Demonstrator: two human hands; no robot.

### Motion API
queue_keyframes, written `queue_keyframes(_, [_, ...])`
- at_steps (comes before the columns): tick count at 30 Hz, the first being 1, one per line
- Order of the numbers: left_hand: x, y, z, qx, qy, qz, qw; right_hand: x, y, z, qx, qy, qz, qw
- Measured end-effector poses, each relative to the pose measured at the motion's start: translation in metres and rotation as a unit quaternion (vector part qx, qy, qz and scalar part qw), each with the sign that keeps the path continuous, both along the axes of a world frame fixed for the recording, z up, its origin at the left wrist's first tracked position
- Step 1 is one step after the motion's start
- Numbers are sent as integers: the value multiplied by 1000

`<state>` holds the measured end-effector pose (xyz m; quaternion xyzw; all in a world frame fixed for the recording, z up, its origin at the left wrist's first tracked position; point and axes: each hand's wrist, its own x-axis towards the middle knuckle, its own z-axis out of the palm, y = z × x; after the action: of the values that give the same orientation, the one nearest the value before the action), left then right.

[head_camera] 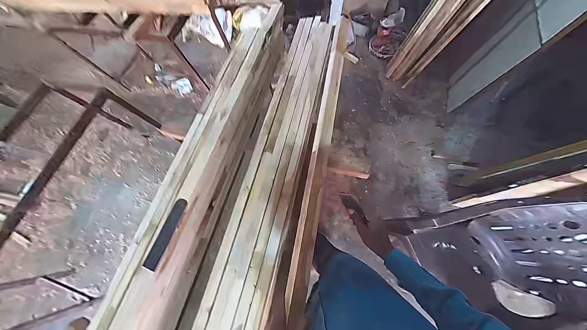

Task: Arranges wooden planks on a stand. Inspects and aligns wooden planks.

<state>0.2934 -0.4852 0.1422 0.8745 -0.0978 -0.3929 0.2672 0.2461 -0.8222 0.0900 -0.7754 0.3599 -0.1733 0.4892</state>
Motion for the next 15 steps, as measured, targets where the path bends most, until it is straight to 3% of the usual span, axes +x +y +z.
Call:
queue_keyframes(3, [-21, -33, -66, 90, -79, 24, 993, -10, 5, 2, 138, 93, 122, 978])
queue_keyframes(6, [-16, -63, -102, 195, -60, 66, 977, 17, 31, -33, 272, 212, 247, 905])
queue_keyframes(11, [-32, -66, -117, 171, -108, 90, 975, 39, 59, -100, 89, 227, 365, 898])
queue_keyframes(13, [-45, -60, -113, 141, -190, 154, 959, 26, 34, -119, 36, 266, 427, 863])
queue_keyframes(15, [-68, -65, -111, 99, -316, 231, 915, 8, -7, -124, 3, 284, 402, 870])
